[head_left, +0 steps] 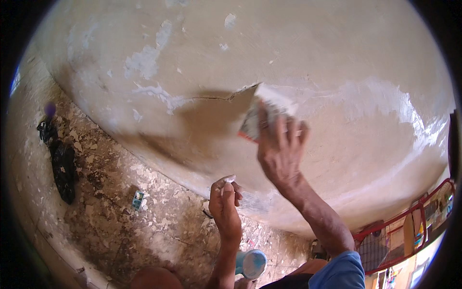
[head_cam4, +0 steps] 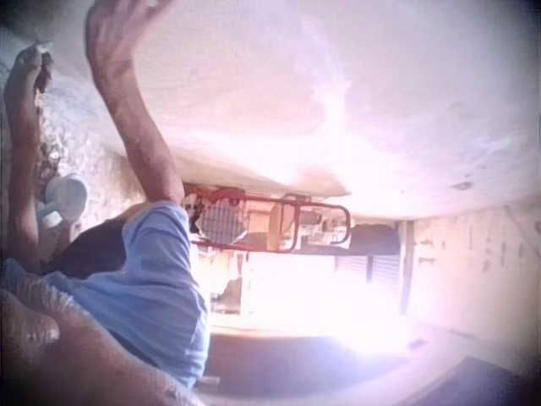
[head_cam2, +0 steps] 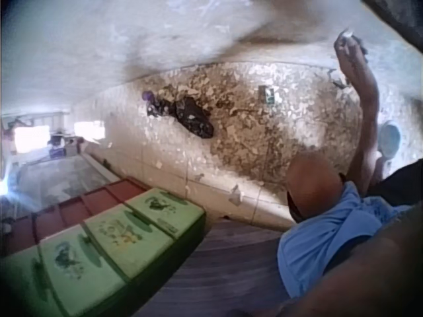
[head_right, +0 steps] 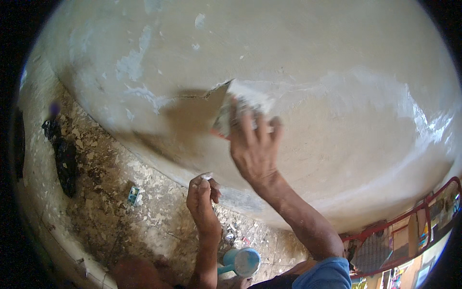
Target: The person applies a white patching compound to a crack in an interior wall using a plastic spreader, working from both a standing and a seated position on the floor, and uses their fingers to smooth the material over the damaged area.
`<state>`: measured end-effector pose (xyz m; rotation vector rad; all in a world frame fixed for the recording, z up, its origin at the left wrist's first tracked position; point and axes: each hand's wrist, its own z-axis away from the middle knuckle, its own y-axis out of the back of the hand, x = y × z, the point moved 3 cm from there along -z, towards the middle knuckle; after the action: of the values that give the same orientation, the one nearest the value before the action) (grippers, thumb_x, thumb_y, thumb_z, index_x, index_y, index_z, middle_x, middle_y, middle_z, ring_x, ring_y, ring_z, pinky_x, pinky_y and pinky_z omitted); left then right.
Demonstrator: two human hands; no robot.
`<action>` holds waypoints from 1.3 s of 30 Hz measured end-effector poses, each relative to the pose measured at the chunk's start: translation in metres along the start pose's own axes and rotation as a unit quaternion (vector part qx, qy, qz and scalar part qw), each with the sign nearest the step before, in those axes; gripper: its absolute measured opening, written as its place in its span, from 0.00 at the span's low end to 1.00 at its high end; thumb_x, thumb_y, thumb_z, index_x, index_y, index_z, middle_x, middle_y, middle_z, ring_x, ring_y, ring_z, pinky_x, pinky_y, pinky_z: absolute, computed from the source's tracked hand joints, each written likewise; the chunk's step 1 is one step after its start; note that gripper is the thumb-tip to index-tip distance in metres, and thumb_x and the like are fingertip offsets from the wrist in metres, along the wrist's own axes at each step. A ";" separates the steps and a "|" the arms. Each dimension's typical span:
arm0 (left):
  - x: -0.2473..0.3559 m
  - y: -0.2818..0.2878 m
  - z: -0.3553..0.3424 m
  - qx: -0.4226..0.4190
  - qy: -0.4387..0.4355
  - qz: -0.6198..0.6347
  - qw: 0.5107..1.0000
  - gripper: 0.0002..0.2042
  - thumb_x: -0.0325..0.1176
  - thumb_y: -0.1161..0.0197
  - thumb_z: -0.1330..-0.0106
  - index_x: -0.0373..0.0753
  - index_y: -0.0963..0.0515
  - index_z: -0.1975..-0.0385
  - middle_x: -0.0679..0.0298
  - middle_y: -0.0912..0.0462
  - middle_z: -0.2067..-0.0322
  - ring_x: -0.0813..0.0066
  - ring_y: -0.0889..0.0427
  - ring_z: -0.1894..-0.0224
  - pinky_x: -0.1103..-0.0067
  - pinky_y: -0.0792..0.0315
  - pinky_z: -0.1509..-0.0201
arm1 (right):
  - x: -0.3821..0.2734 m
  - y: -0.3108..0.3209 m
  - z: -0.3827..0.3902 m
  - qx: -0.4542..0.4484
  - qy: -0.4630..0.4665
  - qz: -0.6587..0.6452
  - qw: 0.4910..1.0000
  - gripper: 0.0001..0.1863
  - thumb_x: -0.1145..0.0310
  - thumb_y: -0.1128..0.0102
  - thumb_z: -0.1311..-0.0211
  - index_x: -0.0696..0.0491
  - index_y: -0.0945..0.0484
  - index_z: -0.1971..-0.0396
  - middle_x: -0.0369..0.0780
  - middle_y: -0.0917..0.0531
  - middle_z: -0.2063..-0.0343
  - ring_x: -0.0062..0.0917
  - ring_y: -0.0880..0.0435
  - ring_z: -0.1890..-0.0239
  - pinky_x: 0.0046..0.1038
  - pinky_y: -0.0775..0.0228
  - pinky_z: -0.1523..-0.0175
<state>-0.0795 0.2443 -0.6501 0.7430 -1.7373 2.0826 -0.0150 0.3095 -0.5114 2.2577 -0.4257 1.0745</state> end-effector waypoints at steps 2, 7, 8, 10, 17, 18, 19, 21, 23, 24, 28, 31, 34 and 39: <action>0.003 0.003 -0.002 0.007 -0.011 -0.002 1.000 0.12 0.35 0.49 0.30 0.34 0.24 0.58 0.68 0.25 0.74 0.84 0.32 0.74 0.84 0.38 0.71 | -0.021 -0.001 0.016 -0.048 0.054 -0.066 0.995 0.33 0.71 0.45 0.47 0.53 0.33 0.36 0.43 0.29 0.53 0.34 0.31 0.53 0.46 0.44 0.47; 0.011 0.005 -0.003 0.024 -0.002 -0.004 1.000 0.11 0.35 0.49 0.30 0.34 0.24 0.59 0.68 0.25 0.74 0.83 0.32 0.74 0.84 0.39 0.71 | 0.025 0.025 0.022 -0.007 0.017 -0.031 0.999 0.33 0.73 0.43 0.48 0.52 0.32 0.37 0.45 0.28 0.55 0.35 0.31 0.53 0.46 0.44 0.47; 0.010 0.005 -0.003 0.019 -0.009 -0.001 1.000 0.11 0.34 0.49 0.30 0.34 0.24 0.59 0.68 0.25 0.74 0.83 0.32 0.74 0.84 0.39 0.71 | 0.046 0.024 0.013 0.031 -0.025 -0.009 0.999 0.34 0.73 0.42 0.49 0.51 0.32 0.37 0.45 0.28 0.55 0.35 0.31 0.52 0.46 0.44 0.48; 0.005 0.001 -0.002 -0.002 -0.012 0.012 1.000 0.11 0.34 0.49 0.30 0.35 0.24 0.58 0.68 0.25 0.74 0.83 0.32 0.74 0.83 0.39 0.71 | 0.079 0.034 -0.003 0.039 -0.108 0.021 0.993 0.35 0.72 0.39 0.51 0.49 0.31 0.37 0.46 0.28 0.55 0.37 0.30 0.53 0.46 0.43 0.48; 0.003 -0.002 0.000 0.015 0.010 0.006 1.000 0.10 0.34 0.49 0.30 0.36 0.24 0.59 0.69 0.27 0.73 0.83 0.34 0.73 0.83 0.40 0.69 | 0.034 0.006 0.073 -0.059 0.048 -0.047 0.996 0.32 0.75 0.43 0.50 0.46 0.28 0.39 0.45 0.28 0.53 0.36 0.30 0.50 0.50 0.43 0.45; 0.005 -0.001 0.001 0.015 0.009 0.001 1.000 0.10 0.34 0.49 0.30 0.36 0.24 0.59 0.69 0.27 0.73 0.83 0.34 0.73 0.82 0.40 0.69 | 0.040 0.015 0.076 -0.075 0.040 -0.040 0.996 0.32 0.73 0.42 0.50 0.46 0.28 0.39 0.44 0.28 0.51 0.35 0.30 0.48 0.50 0.44 0.45; 0.008 0.001 0.001 0.021 0.002 -0.003 1.000 0.10 0.34 0.49 0.30 0.36 0.24 0.59 0.69 0.27 0.73 0.83 0.34 0.73 0.82 0.40 0.69 | 0.049 0.022 0.073 -0.085 0.037 -0.037 0.995 0.32 0.71 0.40 0.49 0.46 0.29 0.39 0.42 0.29 0.50 0.34 0.30 0.47 0.50 0.44 0.46; 0.007 -0.001 0.003 0.022 0.011 0.002 1.000 0.10 0.35 0.49 0.30 0.36 0.25 0.59 0.69 0.27 0.74 0.82 0.34 0.73 0.83 0.40 0.69 | 0.103 0.046 0.052 0.065 -0.046 -0.019 0.997 0.30 0.72 0.40 0.49 0.47 0.28 0.41 0.43 0.27 0.53 0.37 0.29 0.50 0.46 0.43 0.47; 0.005 0.000 0.003 0.013 0.007 -0.002 1.000 0.10 0.35 0.50 0.30 0.36 0.25 0.59 0.69 0.27 0.74 0.82 0.33 0.73 0.82 0.40 0.69 | 0.145 0.064 0.019 0.124 -0.127 0.073 0.981 0.31 0.78 0.46 0.45 0.47 0.29 0.38 0.43 0.25 0.50 0.36 0.28 0.51 0.38 0.40 0.49; 0.004 0.001 0.002 0.008 0.004 -0.004 1.000 0.10 0.35 0.50 0.30 0.36 0.25 0.59 0.69 0.27 0.74 0.82 0.33 0.73 0.82 0.40 0.69 | 0.148 0.071 0.000 0.159 -0.146 0.062 0.974 0.30 0.78 0.42 0.46 0.46 0.27 0.40 0.42 0.24 0.51 0.34 0.28 0.51 0.37 0.39 0.49; 0.002 -0.008 0.010 -0.011 0.015 -0.008 1.000 0.11 0.35 0.50 0.30 0.36 0.24 0.58 0.69 0.27 0.74 0.82 0.34 0.73 0.82 0.40 0.69 | 0.140 0.033 0.030 0.073 -0.098 0.065 0.990 0.30 0.77 0.40 0.49 0.51 0.27 0.41 0.41 0.24 0.53 0.36 0.29 0.50 0.41 0.37 0.48; 0.006 -0.002 0.008 -0.001 -0.020 -0.012 1.000 0.11 0.35 0.50 0.30 0.36 0.24 0.58 0.69 0.27 0.73 0.82 0.34 0.72 0.82 0.40 0.68 | 0.055 0.017 0.063 -0.032 0.021 -0.033 0.999 0.29 0.72 0.40 0.49 0.52 0.27 0.41 0.43 0.25 0.53 0.36 0.29 0.50 0.46 0.39 0.48; 0.009 0.001 0.010 -0.009 -0.054 -0.012 0.998 0.12 0.36 0.50 0.30 0.36 0.24 0.56 0.68 0.27 0.72 0.82 0.33 0.71 0.82 0.39 0.67 | 0.007 0.020 0.106 -0.210 0.137 -0.128 0.960 0.26 0.67 0.44 0.43 0.52 0.27 0.43 0.39 0.26 0.48 0.35 0.31 0.46 0.51 0.40 0.41; 0.014 0.011 0.001 0.018 -0.100 -0.121 0.987 0.14 0.37 0.50 0.29 0.36 0.23 0.54 0.68 0.25 0.72 0.82 0.32 0.72 0.81 0.38 0.67 | 0.048 0.008 0.162 -0.316 0.013 -0.368 0.874 0.21 0.73 0.44 0.45 0.47 0.22 0.48 0.43 0.21 0.60 0.34 0.23 0.54 0.34 0.30 0.49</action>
<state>-0.0967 0.2402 -0.6509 1.1468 -1.6161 1.9350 0.1067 0.1992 -0.5511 1.5777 0.1090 0.4585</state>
